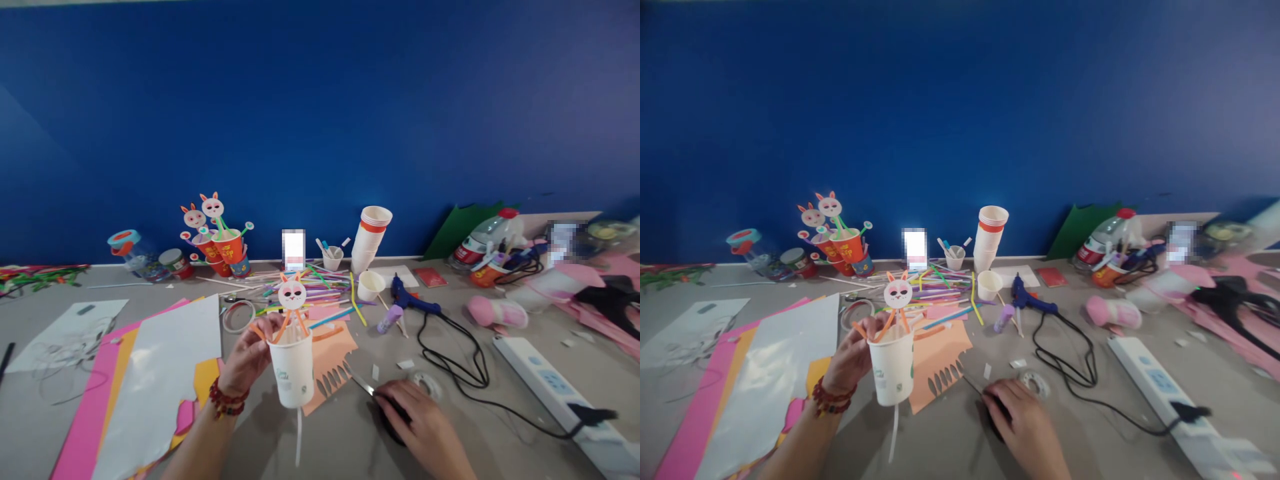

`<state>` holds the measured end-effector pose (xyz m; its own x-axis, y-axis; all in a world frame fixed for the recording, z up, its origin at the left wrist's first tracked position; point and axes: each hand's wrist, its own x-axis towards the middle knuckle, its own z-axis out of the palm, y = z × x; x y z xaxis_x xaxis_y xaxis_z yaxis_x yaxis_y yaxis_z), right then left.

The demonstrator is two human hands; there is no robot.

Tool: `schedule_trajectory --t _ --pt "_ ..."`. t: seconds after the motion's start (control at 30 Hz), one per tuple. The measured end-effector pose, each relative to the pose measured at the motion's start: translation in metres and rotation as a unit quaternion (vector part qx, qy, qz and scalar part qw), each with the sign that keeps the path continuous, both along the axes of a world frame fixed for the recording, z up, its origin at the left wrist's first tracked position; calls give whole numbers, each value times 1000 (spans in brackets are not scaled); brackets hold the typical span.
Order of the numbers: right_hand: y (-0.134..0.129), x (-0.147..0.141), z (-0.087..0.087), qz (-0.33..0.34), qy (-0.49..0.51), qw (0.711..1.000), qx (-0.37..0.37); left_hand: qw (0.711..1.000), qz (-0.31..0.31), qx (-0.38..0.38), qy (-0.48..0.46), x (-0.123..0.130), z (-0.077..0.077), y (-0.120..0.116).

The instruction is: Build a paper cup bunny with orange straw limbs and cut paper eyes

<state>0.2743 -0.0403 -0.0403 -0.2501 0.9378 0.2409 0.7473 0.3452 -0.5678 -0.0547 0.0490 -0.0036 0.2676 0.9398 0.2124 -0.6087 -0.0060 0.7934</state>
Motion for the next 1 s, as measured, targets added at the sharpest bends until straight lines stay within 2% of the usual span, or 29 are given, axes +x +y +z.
schedule_trajectory --t 0.13,0.3,0.5,0.57,0.7,0.87,0.93,1.0 --pt "6 -5 -2 -24 16 999 36 1000 -21 17 7 2 -2 1" --pt "19 -19 9 -20 40 998 50 998 -30 40 27 2 -3 2" --pt "26 -49 23 19 146 989 -11 997 -36 56 44 1 -5 2" --pt "28 -61 26 19 229 972 -47 996 -39 61 44 2 -6 1" --pt "32 -87 30 24 402 910 -97 996 -46 68 43 2 -6 1" --pt "34 -106 30 20 507 854 -116 994 -60 83 37 3 -5 0" --pt "33 -107 30 18 523 845 -113 993 -69 87 36 4 -5 -2" --pt "32 -106 31 31 514 851 -98 992 -81 84 38 5 -6 -3"
